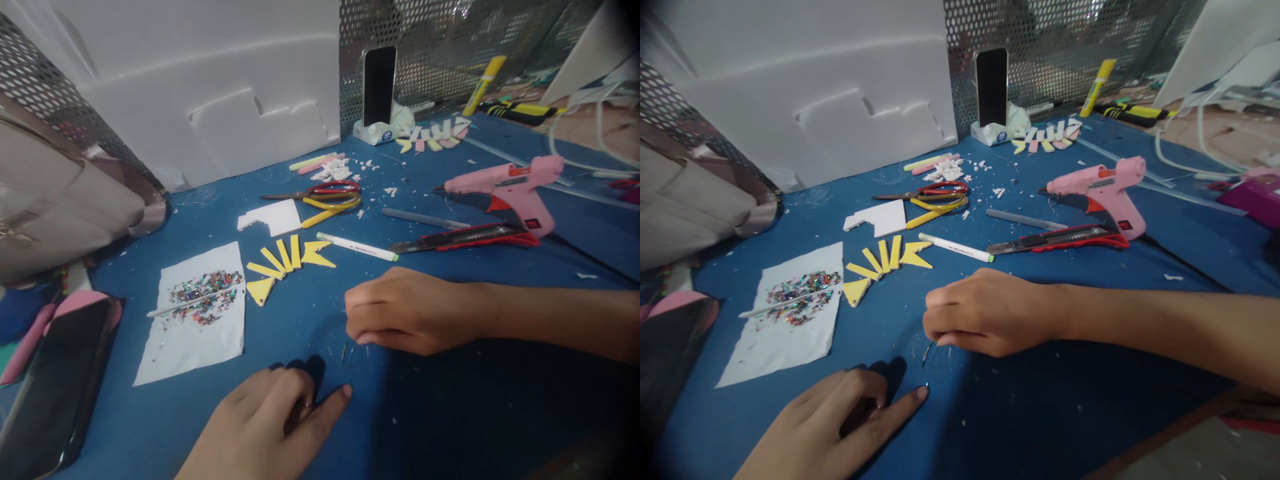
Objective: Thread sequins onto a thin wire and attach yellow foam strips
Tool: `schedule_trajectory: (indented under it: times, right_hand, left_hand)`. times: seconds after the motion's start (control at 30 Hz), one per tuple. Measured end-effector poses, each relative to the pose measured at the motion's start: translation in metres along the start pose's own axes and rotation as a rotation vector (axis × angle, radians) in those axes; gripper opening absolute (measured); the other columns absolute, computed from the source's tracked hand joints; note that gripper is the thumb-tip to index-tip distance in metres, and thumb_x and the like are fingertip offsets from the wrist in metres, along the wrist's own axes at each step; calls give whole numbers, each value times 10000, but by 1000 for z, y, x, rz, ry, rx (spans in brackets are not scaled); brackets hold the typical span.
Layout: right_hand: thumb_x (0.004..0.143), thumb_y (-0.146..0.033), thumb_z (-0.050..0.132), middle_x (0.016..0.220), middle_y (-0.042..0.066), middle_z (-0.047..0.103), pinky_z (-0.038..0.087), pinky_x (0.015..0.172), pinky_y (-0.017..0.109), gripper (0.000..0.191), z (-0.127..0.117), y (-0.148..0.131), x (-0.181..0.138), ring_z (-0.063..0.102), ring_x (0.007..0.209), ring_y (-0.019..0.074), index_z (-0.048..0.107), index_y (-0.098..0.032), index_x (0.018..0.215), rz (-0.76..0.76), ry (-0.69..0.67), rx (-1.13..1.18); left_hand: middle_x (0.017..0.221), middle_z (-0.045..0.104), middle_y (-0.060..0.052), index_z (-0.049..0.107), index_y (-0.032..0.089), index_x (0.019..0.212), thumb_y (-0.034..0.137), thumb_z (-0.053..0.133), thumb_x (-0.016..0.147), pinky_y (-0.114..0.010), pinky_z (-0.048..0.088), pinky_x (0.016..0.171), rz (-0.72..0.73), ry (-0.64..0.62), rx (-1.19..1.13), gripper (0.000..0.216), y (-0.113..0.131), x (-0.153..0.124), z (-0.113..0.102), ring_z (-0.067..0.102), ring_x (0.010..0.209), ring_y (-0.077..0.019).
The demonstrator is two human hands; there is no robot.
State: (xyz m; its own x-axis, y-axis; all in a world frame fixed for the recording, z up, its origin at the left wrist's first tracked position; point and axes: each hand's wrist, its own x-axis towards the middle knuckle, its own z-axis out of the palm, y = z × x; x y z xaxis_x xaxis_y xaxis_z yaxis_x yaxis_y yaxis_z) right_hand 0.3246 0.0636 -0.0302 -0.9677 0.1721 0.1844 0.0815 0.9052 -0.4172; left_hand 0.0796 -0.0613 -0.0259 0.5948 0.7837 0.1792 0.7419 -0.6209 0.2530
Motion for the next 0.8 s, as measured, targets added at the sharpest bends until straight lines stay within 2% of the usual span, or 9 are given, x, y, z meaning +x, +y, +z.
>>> schedule_trajectory:
  times: [0.17,0.4,0.8]
  right_hand:
    - [992,-237,414,935,42,590,323,614,248,147,0,0,0,547,819,144,548,-176,1000,-9,17,3]
    - [988,-237,420,922,33,586,322,616,249,139,-1,0,1,542,809,141,546,-180,990,7,2,27]
    - [975,-227,443,918,27,587,327,605,254,119,0,0,0,540,808,137,551,-180,987,7,8,53]
  left_hand:
    - [642,604,-4,623,185,740,401,272,1028,-211,501,526,-24,4,10,503,3,1,-1,605,537,-113]
    - [639,602,3,638,189,768,359,303,1027,-189,491,517,16,-8,-2,456,-3,-2,1,609,536,-104]
    - [652,610,-6,635,191,776,339,289,1032,-191,495,515,37,10,48,455,1,2,-2,607,534,-111]
